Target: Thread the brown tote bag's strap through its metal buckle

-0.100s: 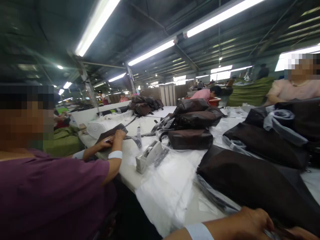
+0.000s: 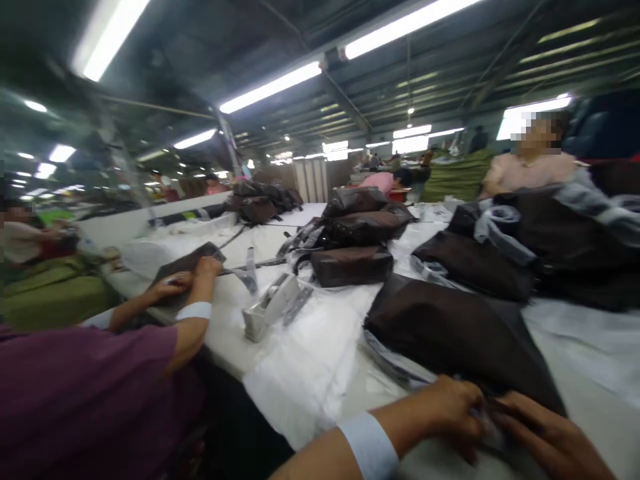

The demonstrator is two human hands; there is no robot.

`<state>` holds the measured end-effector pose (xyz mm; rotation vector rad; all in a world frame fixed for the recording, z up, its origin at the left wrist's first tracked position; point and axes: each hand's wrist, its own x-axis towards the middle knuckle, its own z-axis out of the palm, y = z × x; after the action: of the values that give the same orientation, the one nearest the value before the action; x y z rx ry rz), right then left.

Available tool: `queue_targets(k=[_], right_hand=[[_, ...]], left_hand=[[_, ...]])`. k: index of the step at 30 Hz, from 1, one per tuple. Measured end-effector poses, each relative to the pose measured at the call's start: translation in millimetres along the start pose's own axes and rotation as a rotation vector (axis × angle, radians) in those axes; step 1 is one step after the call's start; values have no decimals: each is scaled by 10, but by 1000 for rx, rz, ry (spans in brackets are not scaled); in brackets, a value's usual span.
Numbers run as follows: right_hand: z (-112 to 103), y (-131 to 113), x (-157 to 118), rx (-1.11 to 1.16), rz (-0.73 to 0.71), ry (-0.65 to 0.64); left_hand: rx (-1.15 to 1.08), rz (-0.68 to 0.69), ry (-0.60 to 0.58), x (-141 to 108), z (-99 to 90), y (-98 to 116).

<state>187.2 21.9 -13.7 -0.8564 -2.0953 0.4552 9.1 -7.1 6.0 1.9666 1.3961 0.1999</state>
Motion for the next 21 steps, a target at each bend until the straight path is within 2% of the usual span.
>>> queue_targets(k=[1,3,4,8,12,17,21], right_hand=[[-52,-58,-22,42,74,-91],[-108,-174,-34,99,190,-138],[-110,-210,-24,117,217,-120],[-61,-225,30,172,250,-65],[-56,-270,31,167,137,-21],[-81,-327,-8,88,-53,0],[-74,-347,-89,-10,-228,-18]], left_hand=[[96,12,-24,-40,-1,52],[174,74,71,-113,-33,115],[133,101,97,-128,-55,115],[-133,124,14,-67,-75,4],[-263,111,73,-41,8,-47],[-219,94,198,-43,37,-16],[-278,68,173,-18,34,-1]])
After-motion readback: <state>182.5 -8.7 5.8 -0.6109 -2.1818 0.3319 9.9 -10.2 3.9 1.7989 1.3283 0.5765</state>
